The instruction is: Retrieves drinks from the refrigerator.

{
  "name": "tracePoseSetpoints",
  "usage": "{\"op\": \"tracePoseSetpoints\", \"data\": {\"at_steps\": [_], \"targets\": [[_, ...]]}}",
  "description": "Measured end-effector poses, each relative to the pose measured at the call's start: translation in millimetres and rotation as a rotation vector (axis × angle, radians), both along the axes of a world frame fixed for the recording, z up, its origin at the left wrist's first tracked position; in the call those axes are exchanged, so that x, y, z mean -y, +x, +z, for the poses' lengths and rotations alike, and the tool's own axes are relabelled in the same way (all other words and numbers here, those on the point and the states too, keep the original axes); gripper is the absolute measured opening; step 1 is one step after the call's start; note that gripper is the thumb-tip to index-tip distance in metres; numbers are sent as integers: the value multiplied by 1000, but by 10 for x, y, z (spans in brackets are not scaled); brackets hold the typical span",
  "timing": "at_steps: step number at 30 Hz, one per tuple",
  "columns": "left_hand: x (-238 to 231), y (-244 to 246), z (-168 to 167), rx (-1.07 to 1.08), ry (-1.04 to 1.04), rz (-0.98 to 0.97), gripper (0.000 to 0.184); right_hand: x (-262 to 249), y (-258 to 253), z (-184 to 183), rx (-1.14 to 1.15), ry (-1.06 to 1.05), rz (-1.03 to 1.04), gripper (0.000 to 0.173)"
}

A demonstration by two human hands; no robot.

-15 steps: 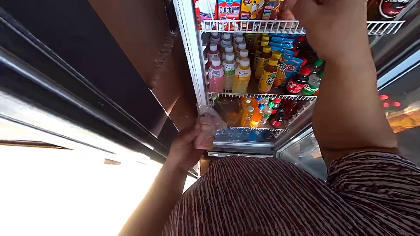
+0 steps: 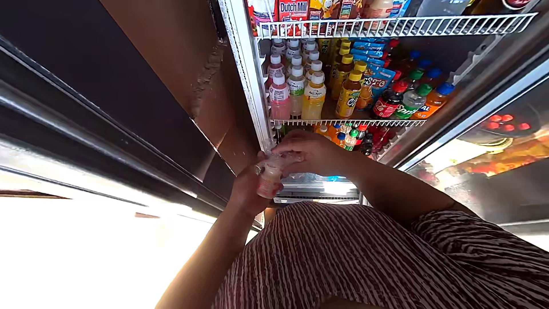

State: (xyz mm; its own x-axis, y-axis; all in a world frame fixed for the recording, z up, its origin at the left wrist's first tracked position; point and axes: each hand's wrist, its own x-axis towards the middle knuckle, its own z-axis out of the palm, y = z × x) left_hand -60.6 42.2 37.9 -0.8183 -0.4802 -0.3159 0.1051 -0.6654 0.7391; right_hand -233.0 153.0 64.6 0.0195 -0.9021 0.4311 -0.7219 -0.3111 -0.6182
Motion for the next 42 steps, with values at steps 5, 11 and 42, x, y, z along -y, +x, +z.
{"op": "tracePoseSetpoints", "data": {"at_steps": [5, 11, 42], "targets": [[88, 66, -112, -61, -33, -358, 46, 81, -238, 169, 277, 287, 44, 12], [75, 58, -158, -112, 30, -230, 29, 149, -71, -39, -26, 74, -313, 28], [-134, -1002, 841, -516, -659, 293, 25, -457, -1559, 1962, 126, -195, -949, 34]]}}
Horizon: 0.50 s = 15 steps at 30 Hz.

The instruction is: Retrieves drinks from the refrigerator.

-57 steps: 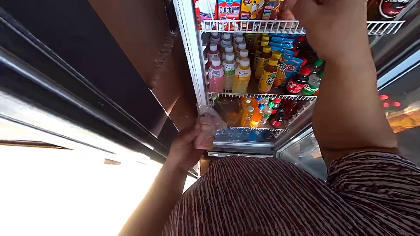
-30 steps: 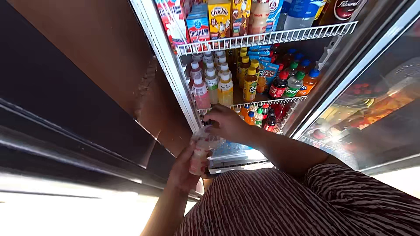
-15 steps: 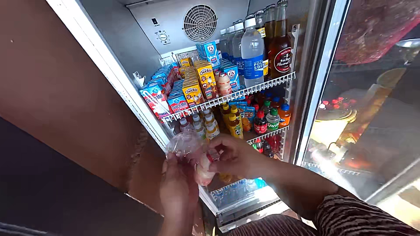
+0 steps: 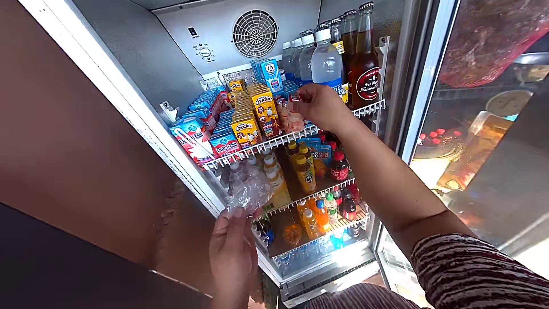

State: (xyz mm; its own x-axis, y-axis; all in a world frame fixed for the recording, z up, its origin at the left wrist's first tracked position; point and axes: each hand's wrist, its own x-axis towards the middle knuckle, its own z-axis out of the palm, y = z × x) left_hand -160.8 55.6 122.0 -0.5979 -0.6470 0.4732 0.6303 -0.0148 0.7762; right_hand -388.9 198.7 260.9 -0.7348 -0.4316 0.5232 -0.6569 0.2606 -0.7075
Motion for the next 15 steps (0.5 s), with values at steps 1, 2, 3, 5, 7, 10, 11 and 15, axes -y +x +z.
{"op": "tracePoseSetpoints", "data": {"at_steps": [1, 2, 3, 5, 7, 10, 11, 15], "targets": [[15, 13, -17, 2, 2, 6, 25, 19, -17, 6, 6, 13, -7, 35], [29, 27, -30, 6, 2, 13, 26, 38, -28, 16, 5, 23, -18, 35], [43, 38, -42, 5, 3, 21, 26, 58, -30, 28, 3, 27, -27, 35], [58, 54, -62, 2, 0, 33, 27, 105, -31, 45, -17, 46, -40, 34], [51, 71, -70, 11, 9, 39, 27, 138, -31, 59, -34, 74, -45, 34], [39, 81, -67, 15, 16, 47, 26, 147, -36, 104, -35, 132, -59, 35], [38, 85, -72, 19, 13, 49, 26, 148, -47, 114, -32, 145, -65, 36], [50, 105, -107, 20, -4, 48, 25, 181, -91, 134, -2, 185, -112, 43]]}}
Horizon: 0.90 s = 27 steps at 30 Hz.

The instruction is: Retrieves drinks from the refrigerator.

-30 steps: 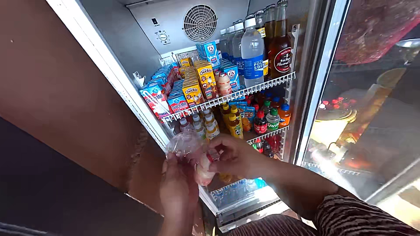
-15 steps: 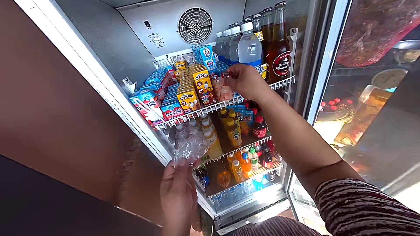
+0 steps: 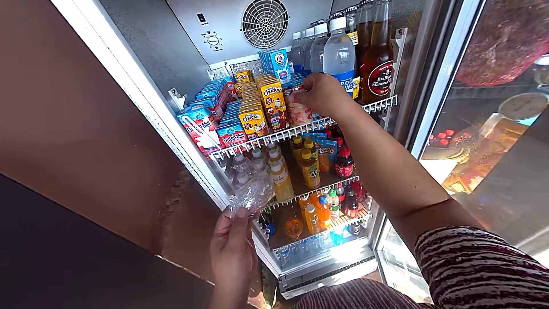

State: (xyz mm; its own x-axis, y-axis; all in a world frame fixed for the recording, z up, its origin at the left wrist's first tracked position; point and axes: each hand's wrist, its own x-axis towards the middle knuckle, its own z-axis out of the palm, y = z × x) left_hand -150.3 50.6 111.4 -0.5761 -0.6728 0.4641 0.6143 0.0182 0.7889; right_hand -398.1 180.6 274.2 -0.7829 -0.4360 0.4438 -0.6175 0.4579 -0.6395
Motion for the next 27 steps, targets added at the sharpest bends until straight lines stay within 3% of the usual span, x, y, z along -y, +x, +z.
{"op": "tracePoseSetpoints", "data": {"at_steps": [9, 12, 15, 17, 22, 27], "targets": [[-66, 26, -78, 43, -20, 7, 24, 179, 127, -213, -238, -46, -115, 48], [-51, 29, -129, 52, -34, 12, 22, 186, 77, -334, -267, -124, -22, 49], [-6, 33, -186, 60, -51, 7, 21, 109, -13, -344, -127, -82, 162, 69], [14, 24, -211, 65, -45, 10, 21, 33, -35, -289, -51, -92, 210, 68], [16, -11, -259, 81, -21, 0, 21, 100, 58, -350, -102, -207, 103, 64], [-9, -31, -285, 84, -21, -31, 22, 190, 154, -442, -188, -87, 9, 68]]}}
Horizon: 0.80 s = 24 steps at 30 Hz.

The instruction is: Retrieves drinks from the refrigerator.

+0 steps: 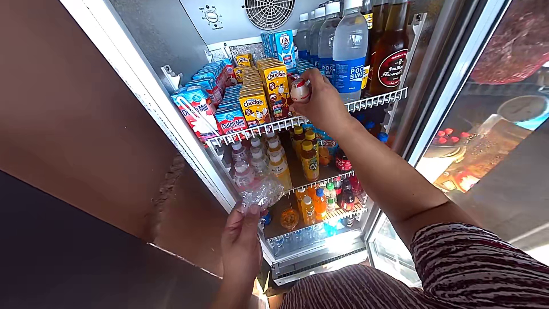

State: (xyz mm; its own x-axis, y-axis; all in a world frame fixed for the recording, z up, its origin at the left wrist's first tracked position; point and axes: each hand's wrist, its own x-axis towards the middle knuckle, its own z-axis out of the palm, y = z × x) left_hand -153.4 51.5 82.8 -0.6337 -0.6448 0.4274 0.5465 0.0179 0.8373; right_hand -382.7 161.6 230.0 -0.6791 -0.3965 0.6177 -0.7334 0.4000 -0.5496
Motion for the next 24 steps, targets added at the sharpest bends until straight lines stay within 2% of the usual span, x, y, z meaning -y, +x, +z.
{"op": "tracePoseSetpoints", "data": {"at_steps": [5, 9, 11, 15, 18, 20, 24], "targets": [[26, 14, -47, -9, -5, 12, 22, -12, 35, 8, 39, 128, -98, 80], [45, 42, -75, -6, -10, 24, 21, -107, 5, 6, 8, 99, -56, 71], [52, 49, -92, -1, -9, 31, 21, -153, -74, 50, 4, 66, -37, 76], [66, 8, -36, -6, -71, 35, 21, -168, -169, 137, 146, 101, -34, 80], [111, -127, 191, -19, -278, 44, 15, -110, -157, 169, 202, 138, -51, 83], [125, -274, 412, 5, -417, 90, 11, -85, -164, 189, 204, 154, -36, 77], [101, -594, 899, 307, -680, 166, 18, -90, -177, 193, 210, 138, 29, 64]]}}
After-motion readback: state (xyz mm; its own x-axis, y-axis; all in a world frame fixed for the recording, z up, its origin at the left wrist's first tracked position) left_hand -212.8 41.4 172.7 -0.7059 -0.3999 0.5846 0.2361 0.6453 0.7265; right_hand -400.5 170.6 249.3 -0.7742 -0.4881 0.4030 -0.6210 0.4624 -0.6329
